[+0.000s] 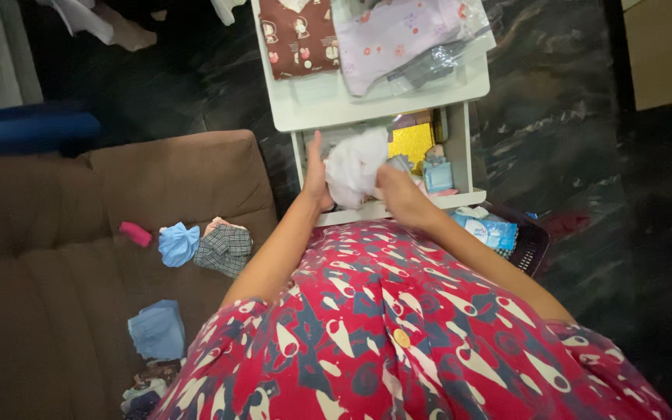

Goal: The person folds various small clothing items, including a brown patterned top, pink underwear, and striped shorts, then places them into a white drawer. The person also handles a white bra and a plastic-wrapped item, organizing them within the drawer.

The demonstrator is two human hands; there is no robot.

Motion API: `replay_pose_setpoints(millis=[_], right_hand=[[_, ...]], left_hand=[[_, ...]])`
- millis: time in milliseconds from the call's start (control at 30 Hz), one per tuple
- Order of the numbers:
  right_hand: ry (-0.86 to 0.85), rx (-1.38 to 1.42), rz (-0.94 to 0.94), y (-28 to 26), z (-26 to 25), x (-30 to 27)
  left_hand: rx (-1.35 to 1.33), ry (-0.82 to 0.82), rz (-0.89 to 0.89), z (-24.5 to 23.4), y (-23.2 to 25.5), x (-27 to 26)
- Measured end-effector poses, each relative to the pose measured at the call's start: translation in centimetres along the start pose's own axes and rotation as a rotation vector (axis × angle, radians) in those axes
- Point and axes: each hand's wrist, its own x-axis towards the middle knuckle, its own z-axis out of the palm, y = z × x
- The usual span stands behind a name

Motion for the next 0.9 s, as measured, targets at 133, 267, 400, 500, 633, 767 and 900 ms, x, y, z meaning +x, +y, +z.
replay_pose_setpoints(millis=[133,267,400,500,633,767,900], right_hand=[[0.209,-0.281,-0.599,-2.9,-0.4,-1.5],[0.191,-0.19,-0.504,-4.2,-1.4,-1.3],[0.078,0.13,-0.267,-2.8,-2.2,-0.1],[0.408,0.345,-0.406,-1.7,-2.9,0.3],[0.662,-0.547,-0.541,-0.5,-5.0,-1.8],[0.323,-0.737,-0.592,1.2,-4.5,-2.0],[0.168,-0.203,-0.419,4.0,-3.7,1.3]], left_hand=[[-0.003,0.008,-0.008,-1.6,-0.7,-0.1],[0.069,-0.121,-0.048,-3.1,-0.6,-0.2],[0.351,-0.091,-0.053,-2.6,-1.7,1.7],[0.257,-0.112,-0.104,-1.8,-2.9,2.6],[0.499,0.115,-0.072,0.0,-4.0,3.9],[0.638,0.294,0.035,1.4,-4.9,5.1],[0.342,0.209,0.114,2.9,-5.4,8.0]])
